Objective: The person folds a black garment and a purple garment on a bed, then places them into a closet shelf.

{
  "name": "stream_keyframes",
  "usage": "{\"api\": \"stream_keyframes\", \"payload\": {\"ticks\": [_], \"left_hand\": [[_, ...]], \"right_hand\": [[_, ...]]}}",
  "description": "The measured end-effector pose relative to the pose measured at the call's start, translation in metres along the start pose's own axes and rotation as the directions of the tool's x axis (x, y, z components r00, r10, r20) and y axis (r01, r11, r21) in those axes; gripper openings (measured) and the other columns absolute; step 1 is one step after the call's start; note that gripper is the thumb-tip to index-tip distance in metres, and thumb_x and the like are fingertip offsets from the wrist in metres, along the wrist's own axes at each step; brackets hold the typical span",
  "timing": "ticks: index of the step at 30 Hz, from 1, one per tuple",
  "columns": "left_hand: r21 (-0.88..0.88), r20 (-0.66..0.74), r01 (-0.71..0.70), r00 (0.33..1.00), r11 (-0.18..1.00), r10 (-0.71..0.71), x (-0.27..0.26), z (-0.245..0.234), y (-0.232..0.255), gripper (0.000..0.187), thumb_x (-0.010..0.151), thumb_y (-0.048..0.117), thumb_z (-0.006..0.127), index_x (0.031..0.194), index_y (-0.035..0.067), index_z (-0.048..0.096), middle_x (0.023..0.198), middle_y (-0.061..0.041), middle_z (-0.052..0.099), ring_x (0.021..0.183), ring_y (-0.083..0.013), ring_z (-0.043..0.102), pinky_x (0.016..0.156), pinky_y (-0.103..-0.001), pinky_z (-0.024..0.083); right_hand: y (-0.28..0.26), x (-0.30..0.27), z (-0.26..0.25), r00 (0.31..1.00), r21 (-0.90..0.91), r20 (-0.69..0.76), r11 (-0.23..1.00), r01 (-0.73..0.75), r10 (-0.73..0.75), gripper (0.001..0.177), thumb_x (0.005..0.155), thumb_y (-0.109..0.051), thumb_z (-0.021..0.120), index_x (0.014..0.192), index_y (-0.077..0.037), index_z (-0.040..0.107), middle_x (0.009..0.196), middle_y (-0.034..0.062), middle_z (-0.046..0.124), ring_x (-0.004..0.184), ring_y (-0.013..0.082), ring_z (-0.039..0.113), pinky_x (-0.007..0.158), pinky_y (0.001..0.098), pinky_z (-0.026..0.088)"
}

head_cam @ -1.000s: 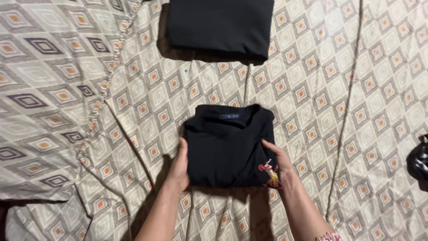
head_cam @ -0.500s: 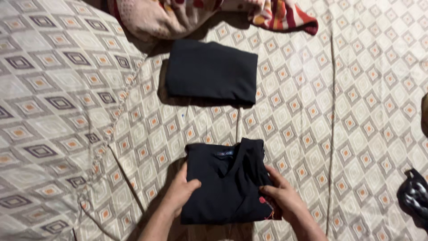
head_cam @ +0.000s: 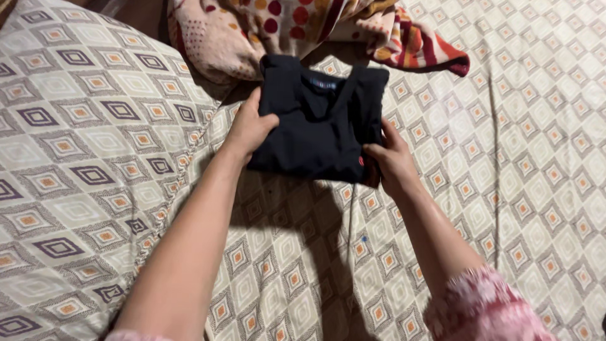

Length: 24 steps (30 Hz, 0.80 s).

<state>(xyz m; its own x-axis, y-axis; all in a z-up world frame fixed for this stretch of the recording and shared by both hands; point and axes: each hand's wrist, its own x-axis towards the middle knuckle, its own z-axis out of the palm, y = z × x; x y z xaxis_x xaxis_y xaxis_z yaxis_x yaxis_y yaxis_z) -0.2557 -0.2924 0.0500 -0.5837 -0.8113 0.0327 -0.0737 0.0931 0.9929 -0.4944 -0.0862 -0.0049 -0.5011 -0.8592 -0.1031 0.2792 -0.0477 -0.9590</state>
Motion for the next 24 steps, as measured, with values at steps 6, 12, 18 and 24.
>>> {"api": "stream_keyframes", "payload": {"ticks": [6, 12, 18, 24], "left_hand": [[0.557, -0.377, 0.302, 0.922, 0.774, -0.088, 0.023, 0.018, -0.104, 0.097, 0.07, 0.011, 0.085, 0.153, 0.017, 0.036, 0.152, -0.022, 0.043, 0.138, -0.0393, 0.042, 0.11, -0.044, 0.037], [0.401, -0.374, 0.517, 0.846, 0.756, -0.381, 0.024, 0.005, -0.133, 0.115, 0.071, 0.015, 0.09, 0.161, 0.012, 0.017, 0.154, -0.02, 0.045, 0.143, -0.0347, 0.044, 0.116, -0.041, 0.038], [0.205, -0.159, 0.386, 0.92, 0.899, -0.359, 0.008, 0.003, -0.111, 0.093, 0.071, 0.002, 0.082, 0.152, 0.005, 0.036, 0.143, -0.016, 0.056, 0.129, -0.0295, 0.059, 0.105, -0.038, 0.051], [0.08, 0.0, 0.499, 0.865, 0.863, -0.501, -0.129, 0.07, -0.072, 0.092, 0.075, 0.004, 0.077, 0.155, 0.01, 0.032, 0.134, -0.017, 0.064, 0.117, -0.0279, 0.065, 0.098, -0.039, 0.053]], "right_hand": [[0.076, 0.055, -0.02, 0.933, -0.691, -0.267, 0.723, -0.012, -0.24, 0.078, 0.074, 0.003, 0.078, 0.146, -0.004, 0.048, 0.118, 0.02, 0.066, 0.099, 0.0287, 0.068, 0.081, 0.0369, 0.057], [0.064, 0.056, -0.018, 0.916, -0.584, -0.402, 0.774, -0.247, -0.011, 0.087, 0.067, 0.002, 0.079, 0.144, -0.001, 0.038, 0.109, 0.0225, 0.068, 0.085, 0.0275, 0.07, 0.07, 0.0385, 0.06], [0.049, 0.019, -0.045, 0.934, -0.332, -0.261, 0.885, -0.326, 0.246, 0.043, 0.081, -0.001, 0.072, 0.123, 0.005, 0.067, 0.092, 0.0165, 0.071, 0.066, 0.0188, 0.066, 0.052, 0.034, 0.048], [0.041, -0.141, -0.112, 0.885, -0.117, -0.277, 0.902, -0.417, 0.373, 0.048, 0.083, 0.003, 0.061, 0.131, 0.001, 0.061, 0.098, 0.0116, 0.069, 0.078, 0.0197, 0.066, 0.064, 0.0366, 0.051]]}}
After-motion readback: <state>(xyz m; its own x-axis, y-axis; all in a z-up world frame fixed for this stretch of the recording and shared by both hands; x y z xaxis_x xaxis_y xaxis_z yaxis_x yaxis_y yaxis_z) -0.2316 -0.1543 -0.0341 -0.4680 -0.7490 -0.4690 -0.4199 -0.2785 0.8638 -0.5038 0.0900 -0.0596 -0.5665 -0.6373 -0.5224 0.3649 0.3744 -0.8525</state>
